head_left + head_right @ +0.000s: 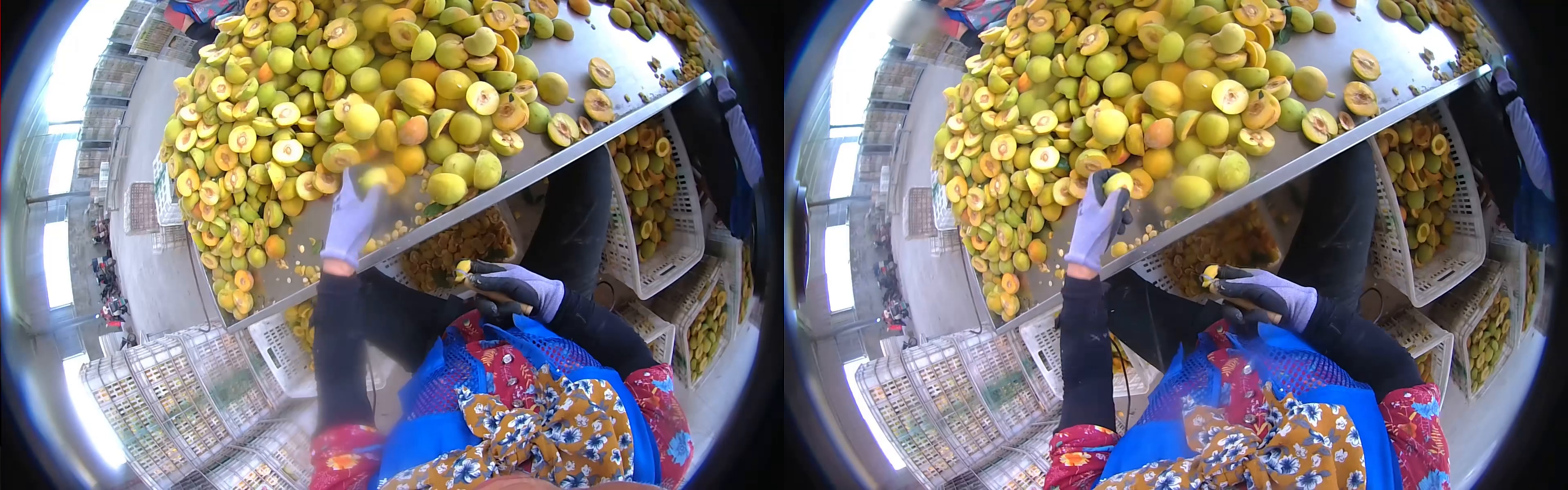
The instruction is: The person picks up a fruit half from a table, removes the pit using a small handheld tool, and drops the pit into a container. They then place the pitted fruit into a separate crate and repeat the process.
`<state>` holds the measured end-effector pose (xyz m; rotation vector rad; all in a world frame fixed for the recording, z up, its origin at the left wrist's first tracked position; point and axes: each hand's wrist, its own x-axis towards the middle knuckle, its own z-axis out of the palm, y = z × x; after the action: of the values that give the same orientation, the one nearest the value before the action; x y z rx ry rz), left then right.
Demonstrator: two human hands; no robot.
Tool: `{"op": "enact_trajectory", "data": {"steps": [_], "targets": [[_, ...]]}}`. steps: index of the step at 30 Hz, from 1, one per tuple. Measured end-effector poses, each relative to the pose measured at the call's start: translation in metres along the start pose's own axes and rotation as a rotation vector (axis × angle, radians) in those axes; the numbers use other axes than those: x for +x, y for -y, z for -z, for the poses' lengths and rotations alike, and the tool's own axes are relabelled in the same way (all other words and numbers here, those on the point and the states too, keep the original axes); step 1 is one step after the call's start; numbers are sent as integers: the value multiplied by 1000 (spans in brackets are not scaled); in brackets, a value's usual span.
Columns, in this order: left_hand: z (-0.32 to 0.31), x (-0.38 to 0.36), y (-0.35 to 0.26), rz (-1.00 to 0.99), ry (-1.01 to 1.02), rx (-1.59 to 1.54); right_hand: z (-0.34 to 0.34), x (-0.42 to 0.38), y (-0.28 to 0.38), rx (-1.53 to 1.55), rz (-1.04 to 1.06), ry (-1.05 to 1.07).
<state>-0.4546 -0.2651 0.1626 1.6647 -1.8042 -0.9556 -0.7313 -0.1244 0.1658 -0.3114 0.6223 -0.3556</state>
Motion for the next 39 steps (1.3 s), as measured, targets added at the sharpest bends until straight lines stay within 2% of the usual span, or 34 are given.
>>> {"op": "enact_trajectory", "data": {"steps": [2, 4, 5, 7, 9, 11, 13, 16, 18, 20, 21, 23, 25, 27, 28, 29, 30, 32, 34, 36, 39], "targets": [[13, -32, -18, 263, 199, -640, -10, -3, 9, -162, 48, -10], [-1, -55, -4, 425, 144, -979, -11, 1, 11, -387, 46, 13], [-5, -65, -2, 479, 204, -1131, -12, 2, 6, -406, 23, -37], [-15, -83, 4, 576, 261, -1367, -20, 4, 6, -1000, 510, -133], [-26, -99, -16, 604, 140, -1301, -30, 5, 5, -1294, 724, -244], [-45, -110, -43, 432, 19, -1039, -42, 4, 6, -1300, 646, -363], [-45, -117, -51, 255, 13, -814, -53, 6, 10, -1281, 586, -416], [-49, -125, -56, -75, -57, -405, -54, 10, 9, -1414, 728, -379], [-59, -130, -57, 173, -98, -759, -54, 11, 6, -1501, 715, -392], [-63, -132, -59, 288, -135, -1009, -51, 14, -1, -1549, 745, -364], [-64, -134, -59, 208, -152, -726, -47, 16, -8, -1554, 780, -329], [-68, -135, -68, 228, -179, -770, -54, 14, 0, -1258, 637, -281], [-77, -135, -69, 197, -240, -800, -65, 11, 16, -654, 287, -237], [-89, -135, -59, 113, -328, -814, -48, 14, 17, -852, 727, -9], [-90, -135, -57, 90, -310, -768, -46, 13, 14, -474, 458, 57], [-91, -134, -55, 65, -295, -724, -45, 12, 10, -70, 213, 25], [-91, -133, -55, 39, -279, -680, -40, 15, 8, 258, 57, 245], [-89, -135, -55, 113, -184, -893, -24, 26, -5, 919, -270, 676], [-91, -133, -55, 188, -121, -1151, -20, 28, -12, 986, -269, 710], [-92, -132, -61, 202, -124, -1102, -21, 28, -15, 1031, -246, 738], [-93, -131, -62, 266, -150, -1028, -19, 28, -15, 935, -182, 660]]}}
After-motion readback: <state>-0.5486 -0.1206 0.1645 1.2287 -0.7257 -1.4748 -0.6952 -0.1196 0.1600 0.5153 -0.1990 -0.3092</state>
